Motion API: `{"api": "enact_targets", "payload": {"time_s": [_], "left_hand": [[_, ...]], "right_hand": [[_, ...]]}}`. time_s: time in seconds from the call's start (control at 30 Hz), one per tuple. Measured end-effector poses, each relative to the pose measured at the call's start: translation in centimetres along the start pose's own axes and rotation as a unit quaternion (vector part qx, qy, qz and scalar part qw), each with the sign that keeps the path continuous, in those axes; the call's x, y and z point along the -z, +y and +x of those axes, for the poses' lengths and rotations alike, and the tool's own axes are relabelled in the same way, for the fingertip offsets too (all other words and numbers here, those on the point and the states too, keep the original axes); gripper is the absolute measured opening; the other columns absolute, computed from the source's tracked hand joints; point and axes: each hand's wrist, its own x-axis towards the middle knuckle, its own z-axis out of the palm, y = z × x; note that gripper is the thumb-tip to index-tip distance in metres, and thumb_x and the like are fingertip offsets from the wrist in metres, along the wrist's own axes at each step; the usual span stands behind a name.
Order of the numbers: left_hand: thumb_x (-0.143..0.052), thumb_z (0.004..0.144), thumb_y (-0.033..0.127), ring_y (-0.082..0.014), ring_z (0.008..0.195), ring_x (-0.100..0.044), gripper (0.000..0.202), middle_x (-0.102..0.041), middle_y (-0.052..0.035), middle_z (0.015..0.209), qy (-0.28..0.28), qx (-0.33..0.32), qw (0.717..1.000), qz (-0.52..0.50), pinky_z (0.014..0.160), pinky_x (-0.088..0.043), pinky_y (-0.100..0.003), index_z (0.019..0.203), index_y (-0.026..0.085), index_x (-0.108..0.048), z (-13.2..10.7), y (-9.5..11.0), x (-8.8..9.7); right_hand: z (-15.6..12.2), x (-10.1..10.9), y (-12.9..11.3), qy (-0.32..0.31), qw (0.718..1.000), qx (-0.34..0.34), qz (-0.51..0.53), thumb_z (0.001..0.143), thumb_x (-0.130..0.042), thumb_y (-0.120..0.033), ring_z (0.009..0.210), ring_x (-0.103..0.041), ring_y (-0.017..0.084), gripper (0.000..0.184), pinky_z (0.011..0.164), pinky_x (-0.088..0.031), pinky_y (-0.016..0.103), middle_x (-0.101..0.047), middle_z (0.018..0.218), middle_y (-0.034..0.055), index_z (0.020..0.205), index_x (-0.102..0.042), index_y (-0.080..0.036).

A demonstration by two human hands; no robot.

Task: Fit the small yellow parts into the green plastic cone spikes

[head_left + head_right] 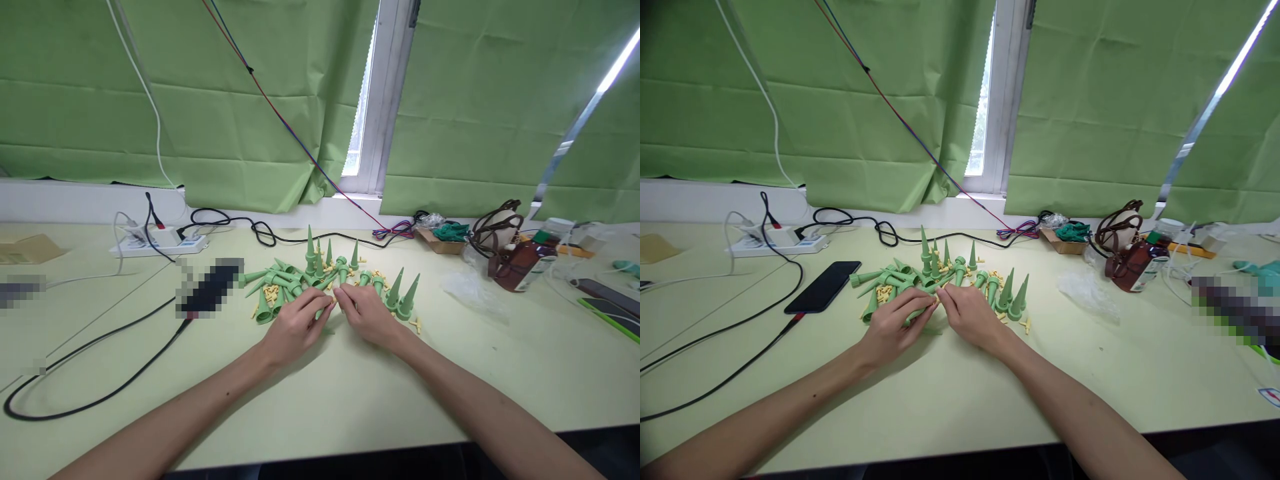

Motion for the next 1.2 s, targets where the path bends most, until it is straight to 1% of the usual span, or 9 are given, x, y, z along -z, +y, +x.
{"api": "enact_targets", "payload": {"time_s": [0.17, 0.4, 0.77, 1.03, 1.13, 1.2], "left_hand": [[-0.056, 0.091, 0.008, -0.0122, 0.076, -0.063, 0.013, -0.064, -0.0045, 0.09, 0.002, -0.006, 1.0, -0.007, 0.063, -0.052, -0.022, 0.101, 0.017, -0.057, -0.01, 0.06, 0.05], [-0.056, 0.09, 0.006, -0.0123, 0.077, -0.063, 0.015, -0.065, -0.0048, 0.09, -0.001, -0.014, 1.0, -0.006, 0.064, -0.052, -0.022, 0.101, 0.017, -0.057, -0.02, 0.18, 0.11], [-0.055, 0.091, 0.006, -0.0125, 0.075, -0.062, 0.014, -0.065, -0.0045, 0.088, -0.005, -0.013, 1.0, -0.001, 0.062, -0.05, -0.022, 0.1, 0.017, -0.057, 0.0, 0.2, 0.19], [-0.052, 0.093, 0.008, -0.0133, 0.075, -0.063, 0.013, -0.065, -0.0049, 0.089, -0.012, -0.004, 1.0, -0.014, 0.062, -0.051, -0.023, 0.099, 0.018, -0.057, 0.04, 0.26, 0.22], [-0.053, 0.093, 0.009, -0.0129, 0.074, -0.063, 0.013, -0.065, -0.0042, 0.089, -0.007, 0.007, 1.0, -0.015, 0.062, -0.051, -0.023, 0.099, 0.019, -0.058, 0.03, 0.24, 0.16], [-0.054, 0.092, 0.009, -0.0129, 0.074, -0.063, 0.012, -0.065, -0.0038, 0.089, 0.002, 0.017, 1.0, -0.016, 0.062, -0.051, -0.023, 0.099, 0.019, -0.058, 0.08, 0.18, 0.11]], "right_hand": [[0.03, -0.11, 0.05, 0.0, 1.0, -0.001, 0.001, 0.103, -0.033, -0.033, 0.051, -0.032, 0.011, 0.038, 0.054, -0.023, 0.027, -0.033, 0.056, -0.005, 0.068, -0.027, -0.021], [-0.05, -0.12, 0.06, 0.0, 1.0, -0.004, 0.005, 0.103, -0.034, -0.033, 0.05, -0.031, 0.011, 0.039, 0.054, -0.023, 0.027, -0.033, 0.055, -0.0051, 0.067, -0.028, -0.021], [0.04, -0.06, -0.15, -0.008, 1.0, -0.014, 0.006, 0.104, -0.033, -0.038, 0.05, -0.03, 0.01, 0.044, 0.055, -0.023, 0.027, -0.034, 0.054, -0.0052, 0.064, -0.029, -0.02], [0.09, 0.02, -0.09, -0.015, 1.0, -0.024, 0.011, 0.103, -0.034, -0.04, 0.05, -0.035, 0.011, 0.046, 0.056, -0.026, 0.027, -0.037, 0.053, -0.0047, 0.062, -0.033, -0.02], [0.05, 0.02, -0.17, -0.008, 1.0, -0.03, 0.0, 0.103, -0.034, -0.041, 0.051, -0.036, 0.011, 0.046, 0.056, -0.027, 0.027, -0.038, 0.054, -0.0043, 0.062, -0.035, -0.021], [0.04, 0.04, -0.26, 0.006, 0.999, -0.031, -0.006, 0.103, -0.035, -0.04, 0.053, -0.038, 0.012, 0.044, 0.057, -0.028, 0.027, -0.042, 0.056, -0.0038, 0.064, -0.038, -0.021]]}}
